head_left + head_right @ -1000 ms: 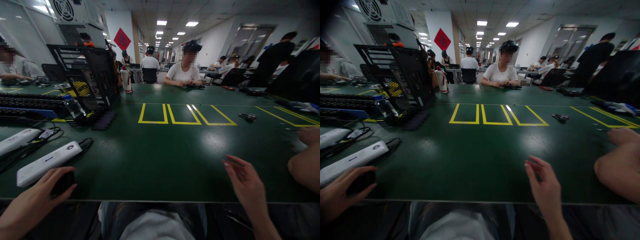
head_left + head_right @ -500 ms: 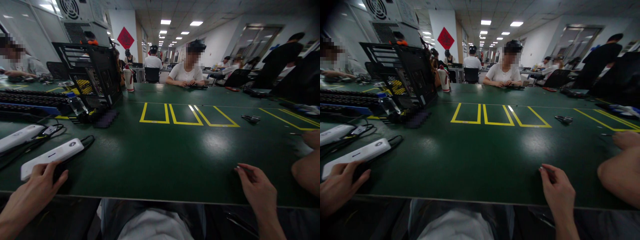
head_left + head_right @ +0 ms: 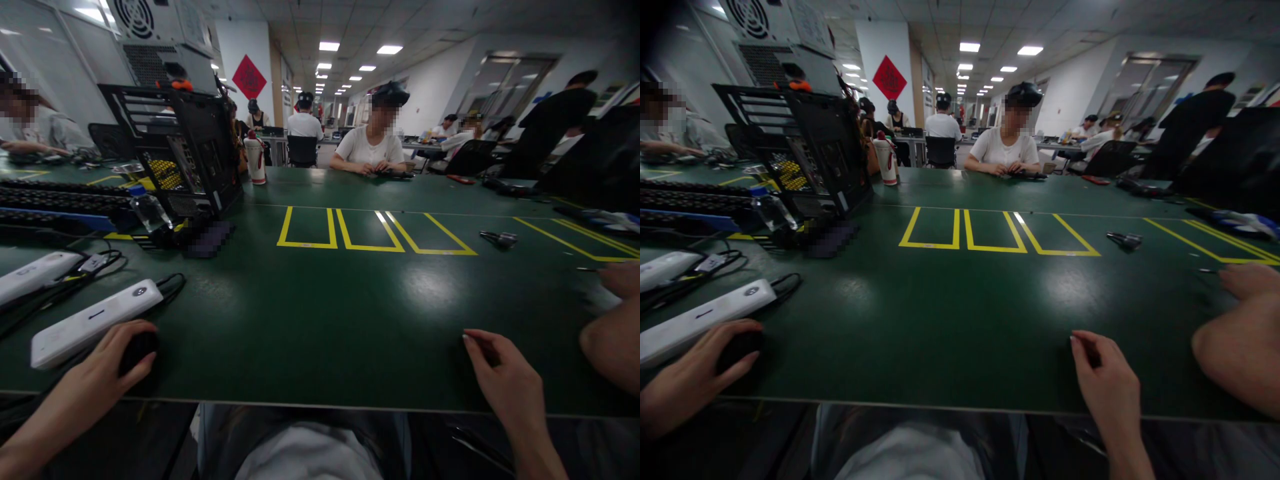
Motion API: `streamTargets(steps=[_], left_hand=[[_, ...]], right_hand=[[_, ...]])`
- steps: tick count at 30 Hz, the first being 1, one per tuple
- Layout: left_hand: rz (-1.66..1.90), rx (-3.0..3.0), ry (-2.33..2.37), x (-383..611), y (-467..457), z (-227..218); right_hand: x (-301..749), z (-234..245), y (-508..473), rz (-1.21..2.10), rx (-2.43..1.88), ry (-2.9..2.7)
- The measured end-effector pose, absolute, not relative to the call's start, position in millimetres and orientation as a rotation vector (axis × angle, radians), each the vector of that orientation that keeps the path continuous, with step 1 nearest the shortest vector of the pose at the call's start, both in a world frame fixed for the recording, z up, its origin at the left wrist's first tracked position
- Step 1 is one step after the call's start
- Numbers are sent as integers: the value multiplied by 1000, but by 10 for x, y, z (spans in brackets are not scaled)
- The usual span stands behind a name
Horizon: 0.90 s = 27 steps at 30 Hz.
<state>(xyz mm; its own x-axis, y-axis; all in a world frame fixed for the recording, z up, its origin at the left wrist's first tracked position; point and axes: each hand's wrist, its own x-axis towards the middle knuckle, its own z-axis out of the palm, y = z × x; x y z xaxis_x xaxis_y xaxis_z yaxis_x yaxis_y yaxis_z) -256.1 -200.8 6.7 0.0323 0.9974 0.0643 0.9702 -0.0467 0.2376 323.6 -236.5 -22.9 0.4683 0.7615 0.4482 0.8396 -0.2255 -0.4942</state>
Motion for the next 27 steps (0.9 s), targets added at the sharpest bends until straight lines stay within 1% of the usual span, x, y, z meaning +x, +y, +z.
streamTargets(steps=[3,7,10,12,16,19,23,27], left_hand=[[350,2176,1925,-1979,-1808,149],[394,2284,1705,-1133,-1312,248],[388,2343,1528,-574,-853,267],[366,2386,1452,-255,-558,259],[390,2462,1345,217,-89,220],[427,2500,1304,398,135,170],[475,2480,1268,422,283,116],[491,2360,1159,278,332,140]], right_hand=[[3097,-153,-2279,56,-1942,-1417],[2643,155,-2002,418,-1744,-1745],[2272,346,-1611,537,-1543,-2027],[2097,357,-1249,656,-1439,-2074],[1925,194,-454,808,-1435,-1799],[1877,94,-36,1014,-1395,-1539],[1854,50,163,1231,-1287,-1371],[1862,9,163,1272,-1281,-1319]])
